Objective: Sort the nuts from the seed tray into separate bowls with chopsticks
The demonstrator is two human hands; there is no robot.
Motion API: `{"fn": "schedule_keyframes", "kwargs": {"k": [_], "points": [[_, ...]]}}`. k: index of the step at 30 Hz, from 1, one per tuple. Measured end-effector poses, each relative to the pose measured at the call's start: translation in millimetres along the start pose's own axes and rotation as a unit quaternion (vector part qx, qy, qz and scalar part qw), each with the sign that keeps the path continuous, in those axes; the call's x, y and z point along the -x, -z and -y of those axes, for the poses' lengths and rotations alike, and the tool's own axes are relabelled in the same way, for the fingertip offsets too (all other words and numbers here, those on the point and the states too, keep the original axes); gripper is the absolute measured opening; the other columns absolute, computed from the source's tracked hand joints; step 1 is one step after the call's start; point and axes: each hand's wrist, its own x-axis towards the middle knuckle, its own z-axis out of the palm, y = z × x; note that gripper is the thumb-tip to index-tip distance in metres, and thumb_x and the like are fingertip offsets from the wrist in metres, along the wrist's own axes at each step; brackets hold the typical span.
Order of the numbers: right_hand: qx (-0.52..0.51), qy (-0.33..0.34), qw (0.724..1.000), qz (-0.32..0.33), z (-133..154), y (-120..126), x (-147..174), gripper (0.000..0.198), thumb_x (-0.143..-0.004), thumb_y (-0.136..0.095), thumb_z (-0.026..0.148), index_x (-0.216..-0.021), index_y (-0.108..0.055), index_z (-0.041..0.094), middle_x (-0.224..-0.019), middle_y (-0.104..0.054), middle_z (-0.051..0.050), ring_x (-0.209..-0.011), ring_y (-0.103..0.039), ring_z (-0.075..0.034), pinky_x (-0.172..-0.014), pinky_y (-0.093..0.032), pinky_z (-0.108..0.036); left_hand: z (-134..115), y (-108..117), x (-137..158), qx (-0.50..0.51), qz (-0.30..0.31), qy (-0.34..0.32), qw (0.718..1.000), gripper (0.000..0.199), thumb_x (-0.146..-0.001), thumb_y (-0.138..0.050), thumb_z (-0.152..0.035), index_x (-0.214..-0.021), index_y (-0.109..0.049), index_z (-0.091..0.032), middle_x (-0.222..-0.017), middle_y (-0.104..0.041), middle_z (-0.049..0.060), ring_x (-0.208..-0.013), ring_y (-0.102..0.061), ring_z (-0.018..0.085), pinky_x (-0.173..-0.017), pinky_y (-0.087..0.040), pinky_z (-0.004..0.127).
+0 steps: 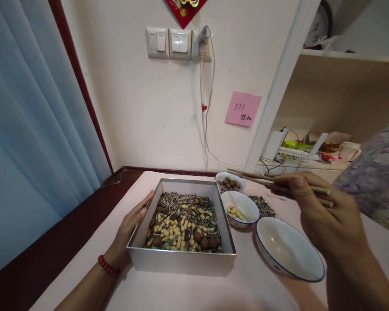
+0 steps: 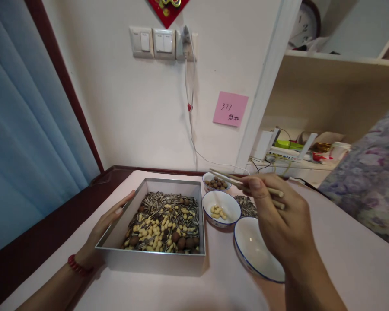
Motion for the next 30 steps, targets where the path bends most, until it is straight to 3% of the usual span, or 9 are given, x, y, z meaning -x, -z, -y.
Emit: {"fn": "schedule_keyframes", "kwargs": {"k": [4, 7, 10, 14, 21, 30], "points": [[-0.065, -0.007, 0.992, 0.112, 2.4, -26.4, 13.1, 0.030, -0.095, -0.057, 0.050, -0.099, -0.070, 0.024, -0.100, -0.069, -0.005, -0.089, -0.066, -0.021, -0.079, -0.054, -0.035, -2.2, -3.0, 1.8, 0.020, -0.002, 0.008, 1.000, 0.057, -0.086, -0.067, -0.049, -0.138, -0.062, -0.024, -0.159, -0.039, 0.005, -0.146, -0.035, 0.037, -0.119, -0.033, 0.048], [-0.060, -0.006, 0.977, 0.202, 4.9, -44.1, 21.1, 0.031, -0.098, -0.052, 0.049, -0.097, -0.069, 0.023, -0.095, -0.068, -0.004, -0.088, -0.064, -0.019, -0.078, -0.052, -0.033, -4.3, -3.7, 3.2, 0.020, 0.003, 0.009, 1.000, 0.055, -0.087, -0.066, -0.048, -0.137, -0.062, -0.025, -0.158, -0.041, 0.004, -0.146, -0.036, 0.035, -0.120, -0.032, 0.046], [-0.048, -0.023, 0.967, 0.250, 7.1, -56.5, 26.9, 0.035, -0.099, -0.048, 0.051, -0.096, -0.068, 0.023, -0.091, -0.066, -0.004, -0.083, -0.061, -0.019, -0.073, -0.049, -0.032, -4.7, -3.3, 3.9, 0.017, 0.005, 0.005, 1.000, 0.054, -0.088, -0.065, -0.048, -0.137, -0.062, -0.026, -0.157, -0.043, 0.002, -0.145, -0.037, 0.034, -0.119, -0.033, 0.044], [-0.031, -0.017, 0.964, 0.265, 4.7, -67.1, 30.7, 0.038, -0.099, -0.046, 0.052, -0.090, -0.066, 0.022, -0.083, -0.062, -0.002, -0.077, -0.057, -0.017, -0.069, -0.044, -0.030, -3.3, -2.2, 4.2, 0.010, 0.004, 0.001, 1.000, 0.052, -0.089, -0.064, -0.047, -0.137, -0.062, -0.026, -0.157, -0.043, 0.002, -0.146, -0.036, 0.032, -0.120, -0.032, 0.042], [-0.013, 0.015, 0.962, 0.274, -6.5, -80.7, 33.7, 0.037, -0.100, -0.044, 0.049, -0.082, -0.061, 0.022, -0.083, -0.060, -0.002, -0.081, -0.055, -0.017, -0.074, -0.041, -0.032, -1.5, -1.4, 3.7, 0.016, 0.009, 0.012, 1.000, 0.054, -0.088, -0.065, -0.048, -0.137, -0.062, -0.026, -0.159, -0.040, 0.002, -0.145, -0.037, 0.034, -0.118, -0.036, 0.044], [-0.019, 0.029, 0.967, 0.251, -9.8, -86.2, 36.0, 0.037, -0.100, -0.044, 0.048, -0.078, -0.058, 0.022, -0.079, -0.059, -0.002, -0.077, -0.053, -0.017, -0.070, -0.041, -0.031, -4.9, -2.7, 3.9, 0.002, 0.003, 0.010, 1.000, 0.056, -0.087, -0.065, -0.050, -0.137, -0.062, -0.026, -0.158, -0.041, 0.001, -0.145, -0.037, 0.034, -0.117, -0.037, 0.043]]}}
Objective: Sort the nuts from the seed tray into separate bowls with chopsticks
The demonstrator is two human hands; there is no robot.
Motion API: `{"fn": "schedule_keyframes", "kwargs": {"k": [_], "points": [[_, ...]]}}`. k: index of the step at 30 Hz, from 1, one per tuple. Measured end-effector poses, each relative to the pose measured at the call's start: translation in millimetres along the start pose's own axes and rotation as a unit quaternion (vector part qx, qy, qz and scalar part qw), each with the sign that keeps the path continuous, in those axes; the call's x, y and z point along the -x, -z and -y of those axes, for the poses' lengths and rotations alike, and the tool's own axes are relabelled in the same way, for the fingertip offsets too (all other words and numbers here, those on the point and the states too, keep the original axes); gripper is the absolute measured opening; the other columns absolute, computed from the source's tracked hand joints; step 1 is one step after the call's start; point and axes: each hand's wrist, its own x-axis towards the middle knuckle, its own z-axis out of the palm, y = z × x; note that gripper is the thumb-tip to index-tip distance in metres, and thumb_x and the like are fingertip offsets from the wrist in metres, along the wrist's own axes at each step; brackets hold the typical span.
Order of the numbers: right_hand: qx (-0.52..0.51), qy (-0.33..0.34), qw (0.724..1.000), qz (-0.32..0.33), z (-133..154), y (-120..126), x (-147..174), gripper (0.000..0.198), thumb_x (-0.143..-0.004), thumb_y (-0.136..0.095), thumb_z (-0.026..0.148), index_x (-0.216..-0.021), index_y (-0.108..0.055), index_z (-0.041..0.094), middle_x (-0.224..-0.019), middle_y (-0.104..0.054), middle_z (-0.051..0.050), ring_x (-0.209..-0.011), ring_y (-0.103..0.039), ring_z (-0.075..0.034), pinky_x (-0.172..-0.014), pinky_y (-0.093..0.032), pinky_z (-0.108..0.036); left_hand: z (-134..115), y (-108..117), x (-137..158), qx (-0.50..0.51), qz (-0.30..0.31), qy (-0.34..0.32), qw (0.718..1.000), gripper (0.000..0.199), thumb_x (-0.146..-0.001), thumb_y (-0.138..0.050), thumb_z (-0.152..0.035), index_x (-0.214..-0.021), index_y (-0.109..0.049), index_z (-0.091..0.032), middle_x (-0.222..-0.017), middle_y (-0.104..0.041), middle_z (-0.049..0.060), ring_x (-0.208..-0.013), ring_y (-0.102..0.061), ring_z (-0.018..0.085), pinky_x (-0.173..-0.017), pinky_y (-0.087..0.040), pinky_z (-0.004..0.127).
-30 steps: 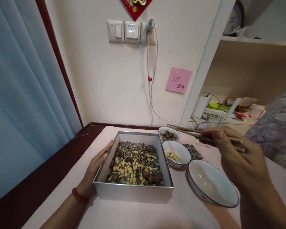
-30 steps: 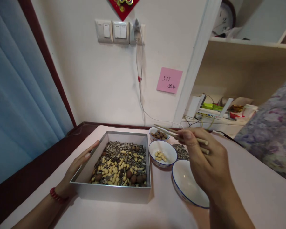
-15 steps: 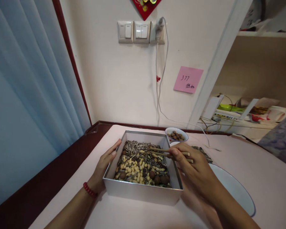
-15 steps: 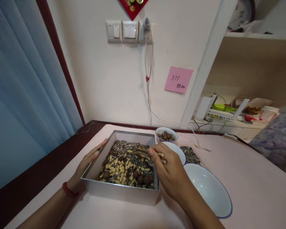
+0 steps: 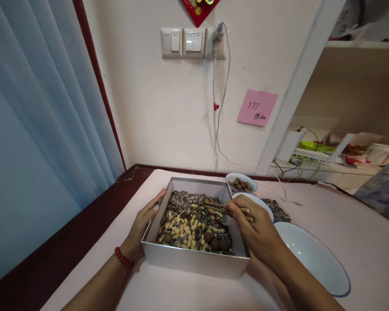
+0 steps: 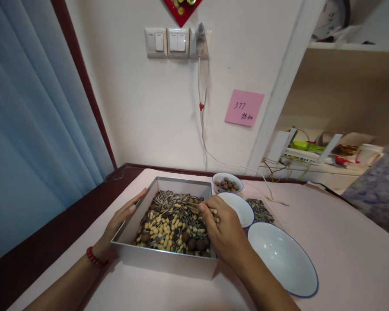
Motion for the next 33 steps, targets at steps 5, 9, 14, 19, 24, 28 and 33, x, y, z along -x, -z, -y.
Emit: {"fn": "schedule_keyframes", "kwargs": {"k": [5, 9, 14, 19, 24, 28, 33], "points": [[-0.004, -0.007, 1.000, -0.008, -1.2, 3.9, 0.8, 0.038, -0.100, -0.045, 0.048, -0.077, -0.058, 0.021, -0.079, -0.058, -0.002, -0.075, -0.053, -0.016, -0.070, -0.041, -0.031, 1.5, 0.9, -0.4, 0.003, 0.000, -0.004, 1.000, 0.055, -0.086, -0.067, -0.050, -0.136, -0.064, -0.027, -0.157, -0.042, 0.002, -0.144, -0.039, 0.035, -0.116, -0.039, 0.041], [0.004, -0.006, 1.000, -0.022, 5.0, 11.4, 2.7, 0.037, -0.100, -0.045, 0.047, -0.079, -0.060, 0.021, -0.078, -0.059, -0.002, -0.074, -0.054, -0.016, -0.068, -0.041, -0.030, 3.8, 1.4, 0.1, 0.027, 0.011, 0.001, 1.000, 0.054, -0.088, -0.065, -0.048, -0.137, -0.062, -0.028, -0.159, -0.039, 0.002, -0.143, -0.041, 0.035, -0.114, -0.042, 0.041], [-0.006, 0.015, 0.997, -0.072, 17.2, 34.3, 5.8, 0.029, -0.099, -0.049, 0.044, -0.088, -0.067, 0.023, -0.088, -0.065, -0.003, -0.081, -0.061, -0.019, -0.070, -0.045, -0.031, 1.5, -0.3, 0.6, 0.018, 0.000, -0.002, 1.000, 0.054, -0.088, -0.066, -0.049, -0.136, -0.063, -0.026, -0.157, -0.043, 0.003, -0.145, -0.036, 0.033, -0.120, -0.032, 0.044], [0.100, 0.045, 0.972, -0.209, 21.0, 77.4, 9.7, 0.024, -0.097, -0.054, 0.046, -0.092, -0.070, 0.028, -0.092, -0.068, -0.003, -0.086, -0.063, -0.021, -0.074, -0.047, -0.035, 0.7, -0.9, -0.3, 0.027, -0.001, 0.008, 1.000, 0.051, -0.087, -0.067, -0.050, -0.134, -0.064, -0.030, -0.158, -0.041, -0.001, -0.146, -0.037, 0.032, -0.120, -0.033, 0.043], [0.214, -0.012, 0.933, -0.287, 10.1, 111.8, 10.8, 0.032, -0.096, -0.049, 0.056, -0.087, -0.065, 0.029, -0.088, -0.068, -0.004, -0.084, -0.064, -0.027, -0.077, -0.045, -0.044, 3.0, 0.9, -2.0, 0.010, 0.000, 0.004, 1.000, 0.054, -0.087, -0.066, -0.050, -0.136, -0.063, -0.028, -0.157, -0.042, 0.000, -0.146, -0.035, 0.033, -0.118, -0.035, 0.042], [0.209, -0.040, 0.936, -0.282, 3.0, 118.5, 9.1, 0.034, -0.094, -0.049, 0.060, -0.088, -0.064, 0.029, -0.087, -0.069, -0.005, -0.083, -0.066, -0.029, -0.078, -0.047, -0.047, 4.2, 2.4, -3.0, -0.001, 0.000, -0.005, 1.000, 0.052, -0.088, -0.064, -0.049, -0.136, -0.063, -0.028, -0.158, -0.041, -0.001, -0.148, -0.030, 0.032, -0.121, -0.030, 0.040], [0.095, -0.013, 0.954, -0.284, 9.1, 104.1, 10.1, 0.031, -0.093, -0.058, 0.054, -0.093, -0.069, 0.025, -0.093, -0.070, -0.004, -0.084, -0.068, -0.023, -0.078, -0.052, -0.041, 6.4, 4.9, -3.9, -0.002, -0.001, -0.004, 1.000, 0.052, -0.088, -0.064, -0.050, -0.136, -0.063, -0.031, -0.158, -0.040, -0.002, -0.148, -0.032, 0.032, -0.120, -0.031, 0.040]]}}
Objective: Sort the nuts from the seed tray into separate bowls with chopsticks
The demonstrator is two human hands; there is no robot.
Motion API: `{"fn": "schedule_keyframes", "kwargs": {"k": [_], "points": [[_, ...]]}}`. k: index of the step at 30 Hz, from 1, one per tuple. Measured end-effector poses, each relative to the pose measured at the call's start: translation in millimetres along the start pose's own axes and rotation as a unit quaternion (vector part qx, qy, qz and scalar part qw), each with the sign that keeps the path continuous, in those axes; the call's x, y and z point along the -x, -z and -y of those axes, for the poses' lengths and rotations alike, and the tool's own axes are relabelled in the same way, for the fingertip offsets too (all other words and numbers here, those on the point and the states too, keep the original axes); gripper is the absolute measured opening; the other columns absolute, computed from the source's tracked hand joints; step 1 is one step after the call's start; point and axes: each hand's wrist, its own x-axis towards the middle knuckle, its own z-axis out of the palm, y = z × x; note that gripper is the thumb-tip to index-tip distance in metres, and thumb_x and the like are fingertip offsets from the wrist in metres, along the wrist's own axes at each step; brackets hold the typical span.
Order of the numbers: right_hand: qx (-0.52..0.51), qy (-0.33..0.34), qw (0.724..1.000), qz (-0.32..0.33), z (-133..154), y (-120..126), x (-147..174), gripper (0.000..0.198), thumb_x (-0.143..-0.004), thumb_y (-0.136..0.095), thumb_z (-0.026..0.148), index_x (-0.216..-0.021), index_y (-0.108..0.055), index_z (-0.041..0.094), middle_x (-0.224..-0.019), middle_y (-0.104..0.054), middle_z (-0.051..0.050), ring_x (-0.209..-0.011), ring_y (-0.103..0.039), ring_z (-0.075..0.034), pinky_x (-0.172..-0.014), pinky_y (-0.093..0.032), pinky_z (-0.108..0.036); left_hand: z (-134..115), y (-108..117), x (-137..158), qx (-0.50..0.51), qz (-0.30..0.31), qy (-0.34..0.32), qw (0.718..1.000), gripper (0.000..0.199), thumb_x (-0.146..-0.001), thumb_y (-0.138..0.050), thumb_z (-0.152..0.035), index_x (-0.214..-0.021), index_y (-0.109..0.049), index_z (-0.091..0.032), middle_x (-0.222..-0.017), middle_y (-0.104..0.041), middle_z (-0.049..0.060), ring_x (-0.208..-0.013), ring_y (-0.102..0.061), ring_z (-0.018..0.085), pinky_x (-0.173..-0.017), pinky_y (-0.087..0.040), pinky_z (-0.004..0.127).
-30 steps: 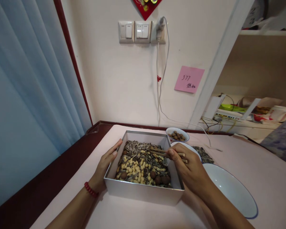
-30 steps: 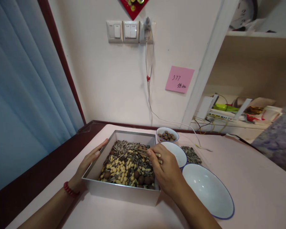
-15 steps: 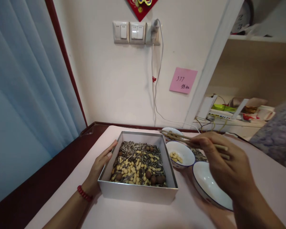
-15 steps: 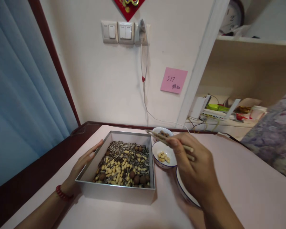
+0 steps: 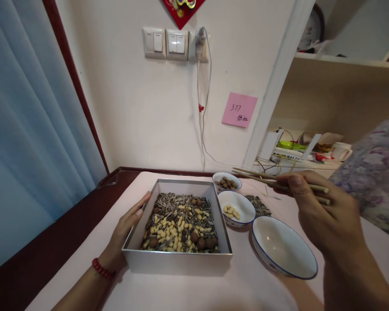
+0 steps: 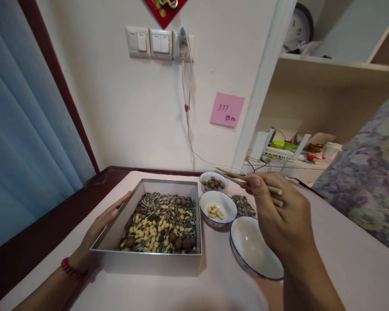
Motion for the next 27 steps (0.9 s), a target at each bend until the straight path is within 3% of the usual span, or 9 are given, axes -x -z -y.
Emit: {"fn": "schedule_keyframes", "kwargs": {"k": [5, 11, 16, 27], "points": [[-0.136, -0.025, 0.983, 0.124, 13.8, -24.5, 17.1, 0.029, -0.096, -0.056, 0.050, -0.098, -0.070, 0.024, -0.100, -0.069, -0.005, -0.091, -0.067, -0.022, -0.077, -0.053, -0.035, -3.3, -2.6, 1.5, 0.006, -0.002, 0.006, 1.000, 0.055, -0.086, -0.066, -0.051, -0.137, -0.063, -0.028, -0.157, -0.042, 0.001, -0.145, -0.036, 0.035, -0.118, -0.035, 0.044], [-0.126, -0.013, 0.955, 0.269, 24.0, -56.1, 34.7, 0.032, -0.100, -0.048, 0.048, -0.094, -0.067, 0.023, -0.089, -0.065, -0.002, -0.082, -0.062, -0.017, -0.074, -0.049, -0.032, -6.2, -4.6, 3.3, 0.026, 0.000, 0.010, 1.000, 0.053, -0.086, -0.068, -0.048, -0.135, -0.064, -0.028, -0.156, -0.043, 0.000, -0.144, -0.038, 0.033, -0.118, -0.036, 0.042], [-0.092, -0.012, 0.952, 0.292, 19.5, -69.3, 40.5, 0.035, -0.100, -0.046, 0.050, -0.088, -0.064, 0.023, -0.082, -0.060, -0.001, -0.076, -0.056, -0.016, -0.070, -0.043, -0.030, -1.5, -2.7, 3.0, 0.041, 0.014, 0.009, 0.999, 0.049, -0.090, -0.064, -0.046, -0.136, -0.063, -0.030, -0.157, -0.043, -0.001, -0.146, -0.036, 0.031, -0.121, -0.031, 0.044], [-0.077, 0.008, 0.952, 0.298, 9.1, -89.4, 48.6, 0.036, -0.100, -0.044, 0.048, -0.078, -0.056, 0.022, -0.079, -0.056, 0.000, -0.076, -0.051, -0.016, -0.070, -0.038, -0.030, -1.5, -3.7, 3.3, 0.038, 0.007, 0.012, 0.999, 0.051, -0.088, -0.066, -0.047, -0.136, -0.063, -0.028, -0.158, -0.041, 0.000, -0.145, -0.037, 0.034, -0.119, -0.034, 0.047]]}}
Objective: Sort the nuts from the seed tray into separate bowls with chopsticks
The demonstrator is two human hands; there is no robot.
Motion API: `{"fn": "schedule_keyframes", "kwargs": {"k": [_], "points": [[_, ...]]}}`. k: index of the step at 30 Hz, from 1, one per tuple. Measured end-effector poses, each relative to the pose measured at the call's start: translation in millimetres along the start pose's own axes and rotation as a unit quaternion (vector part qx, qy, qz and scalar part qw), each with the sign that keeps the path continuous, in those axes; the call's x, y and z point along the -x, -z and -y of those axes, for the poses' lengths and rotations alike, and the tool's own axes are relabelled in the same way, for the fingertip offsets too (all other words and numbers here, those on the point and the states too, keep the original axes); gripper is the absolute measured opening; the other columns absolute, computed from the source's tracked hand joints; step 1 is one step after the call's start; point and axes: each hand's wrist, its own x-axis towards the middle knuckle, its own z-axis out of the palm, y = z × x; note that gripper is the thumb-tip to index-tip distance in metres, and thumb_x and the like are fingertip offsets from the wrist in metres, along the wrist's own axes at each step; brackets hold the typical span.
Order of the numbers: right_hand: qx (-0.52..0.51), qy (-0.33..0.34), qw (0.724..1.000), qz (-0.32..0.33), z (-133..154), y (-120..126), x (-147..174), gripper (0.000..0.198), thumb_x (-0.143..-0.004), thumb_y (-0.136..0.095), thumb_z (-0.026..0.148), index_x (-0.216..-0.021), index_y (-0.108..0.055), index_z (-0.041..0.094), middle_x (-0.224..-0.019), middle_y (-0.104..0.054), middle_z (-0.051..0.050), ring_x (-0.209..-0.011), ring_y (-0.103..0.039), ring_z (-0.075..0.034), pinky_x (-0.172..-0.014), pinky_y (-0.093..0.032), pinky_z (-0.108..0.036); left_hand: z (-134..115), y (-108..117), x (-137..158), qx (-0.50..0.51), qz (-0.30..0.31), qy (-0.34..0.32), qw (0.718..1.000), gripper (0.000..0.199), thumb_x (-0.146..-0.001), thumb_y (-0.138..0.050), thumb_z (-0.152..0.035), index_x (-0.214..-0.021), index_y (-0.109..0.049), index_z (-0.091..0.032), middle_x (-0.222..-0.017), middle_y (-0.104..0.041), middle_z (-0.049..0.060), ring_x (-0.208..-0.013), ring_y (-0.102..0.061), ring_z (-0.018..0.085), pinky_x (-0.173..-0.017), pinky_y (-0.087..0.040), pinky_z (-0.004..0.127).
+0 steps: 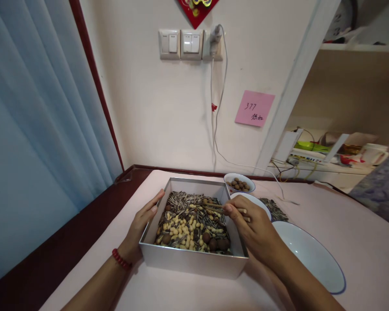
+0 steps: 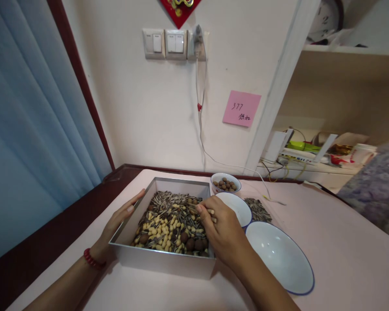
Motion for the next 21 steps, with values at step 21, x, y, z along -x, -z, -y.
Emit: {"fn": "schedule_keyframes", "kwargs": {"k": [21], "points": [[-0.009, 0.037, 0.994, -0.098, 17.7, 42.3, 4.7, 0.030, -0.099, -0.050, 0.044, -0.086, -0.066, 0.023, -0.087, -0.066, -0.002, -0.081, -0.062, -0.016, -0.069, -0.045, -0.029, 3.0, 3.1, -1.8, -0.017, -0.002, -0.016, 1.000, 0.052, -0.088, -0.065, -0.047, -0.137, -0.062, -0.028, -0.158, -0.042, 0.002, -0.146, -0.035, 0.034, -0.120, -0.031, 0.045]]}}
